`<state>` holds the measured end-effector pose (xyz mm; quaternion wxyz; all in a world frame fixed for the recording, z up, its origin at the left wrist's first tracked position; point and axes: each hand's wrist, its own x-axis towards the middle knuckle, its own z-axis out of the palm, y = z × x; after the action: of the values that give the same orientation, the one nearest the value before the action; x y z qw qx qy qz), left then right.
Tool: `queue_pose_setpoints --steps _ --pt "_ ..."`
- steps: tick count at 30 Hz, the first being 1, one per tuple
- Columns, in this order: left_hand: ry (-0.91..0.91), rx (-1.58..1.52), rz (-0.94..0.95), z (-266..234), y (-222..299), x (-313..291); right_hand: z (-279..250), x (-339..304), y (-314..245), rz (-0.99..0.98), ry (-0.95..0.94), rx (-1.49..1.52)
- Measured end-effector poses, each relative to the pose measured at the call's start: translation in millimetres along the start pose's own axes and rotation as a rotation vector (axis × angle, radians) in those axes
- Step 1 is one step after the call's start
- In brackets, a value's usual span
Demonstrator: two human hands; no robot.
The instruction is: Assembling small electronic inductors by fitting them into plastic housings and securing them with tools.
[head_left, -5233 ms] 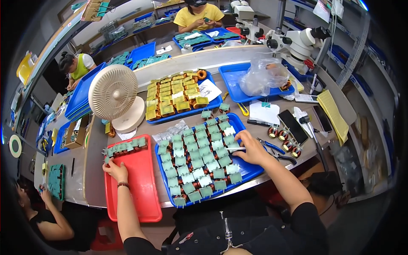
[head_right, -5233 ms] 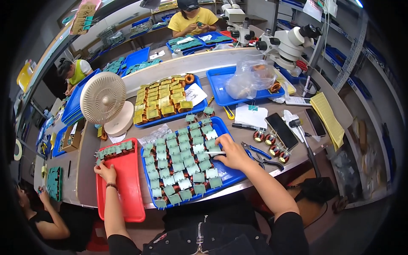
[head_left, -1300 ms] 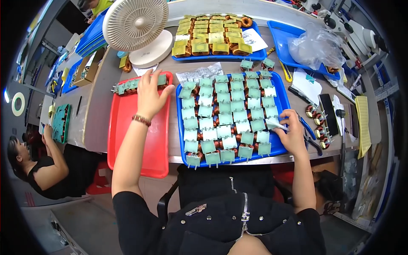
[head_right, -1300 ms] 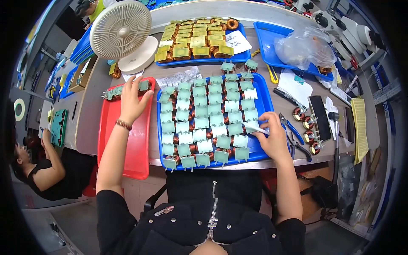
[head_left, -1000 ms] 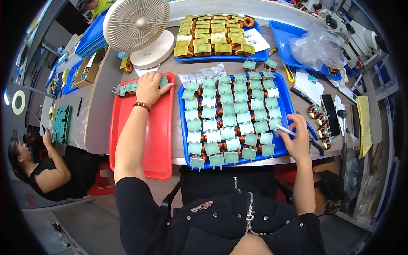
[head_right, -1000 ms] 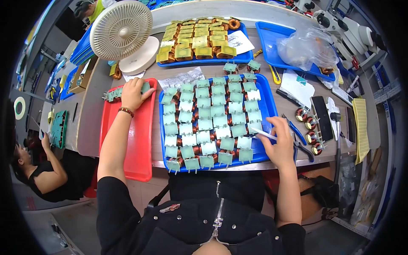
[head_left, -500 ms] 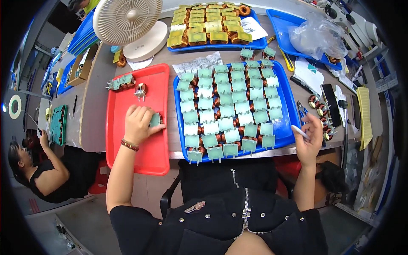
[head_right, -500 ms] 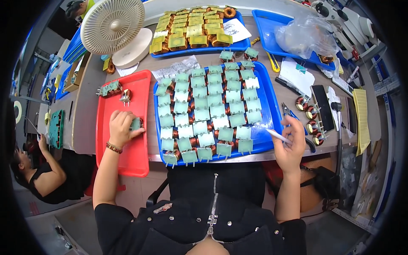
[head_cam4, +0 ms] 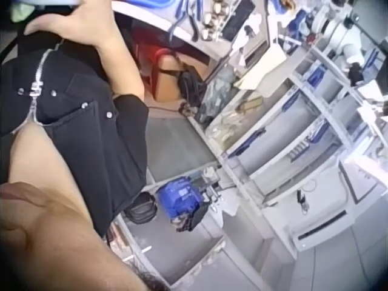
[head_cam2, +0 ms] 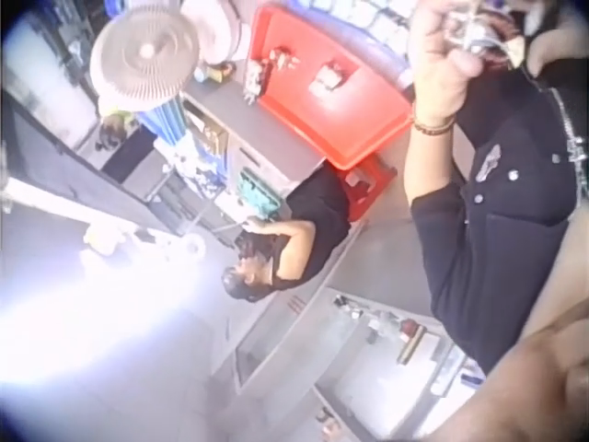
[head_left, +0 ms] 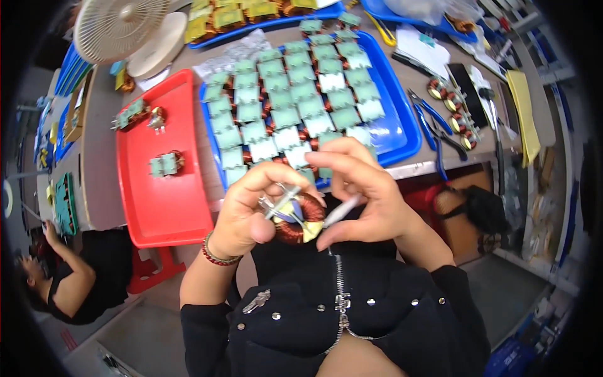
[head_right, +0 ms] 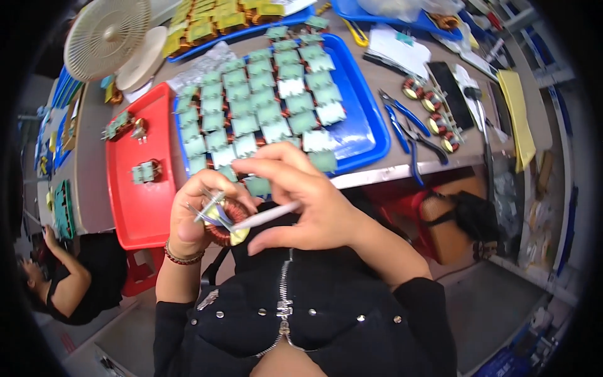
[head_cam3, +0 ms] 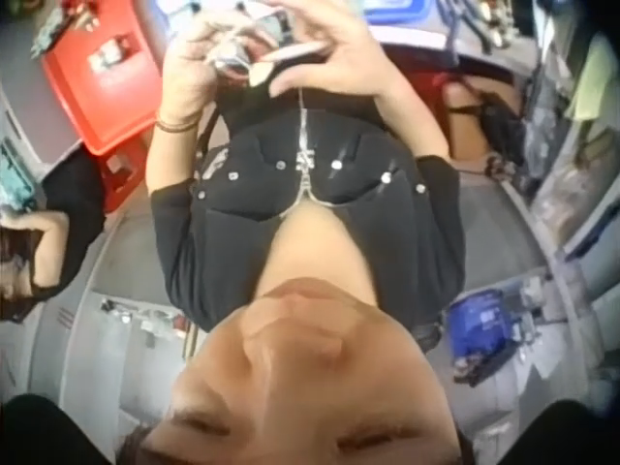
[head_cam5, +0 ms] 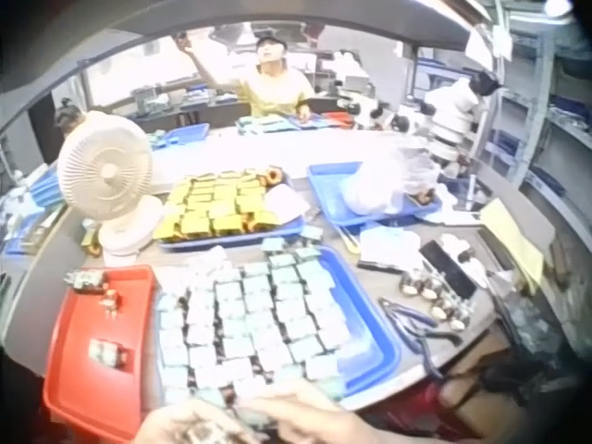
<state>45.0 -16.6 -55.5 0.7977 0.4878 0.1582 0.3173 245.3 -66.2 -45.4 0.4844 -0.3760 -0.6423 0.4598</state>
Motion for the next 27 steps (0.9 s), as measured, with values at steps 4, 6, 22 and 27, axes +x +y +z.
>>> queue_pose_setpoints --steps 4,6,22,27 --pt "0.069 -0.208 -0.095 26.5 -6.9 21.3 -6.8 -11.3 6.3 -0.148 0.035 0.048" --pt "0.049 -0.207 -0.063 34.0 -10.1 25.1 -8.1 -21.3 2.9 -0.006 0.082 0.187" --pt "0.136 -0.209 0.022 72.1 -31.9 23.4 -21.7 -34.9 12.0 -0.269 0.240 -0.243" --pt "0.195 0.171 0.149 64.7 -57.4 20.8 -24.8 -44.4 12.6 -0.210 0.214 -0.224"
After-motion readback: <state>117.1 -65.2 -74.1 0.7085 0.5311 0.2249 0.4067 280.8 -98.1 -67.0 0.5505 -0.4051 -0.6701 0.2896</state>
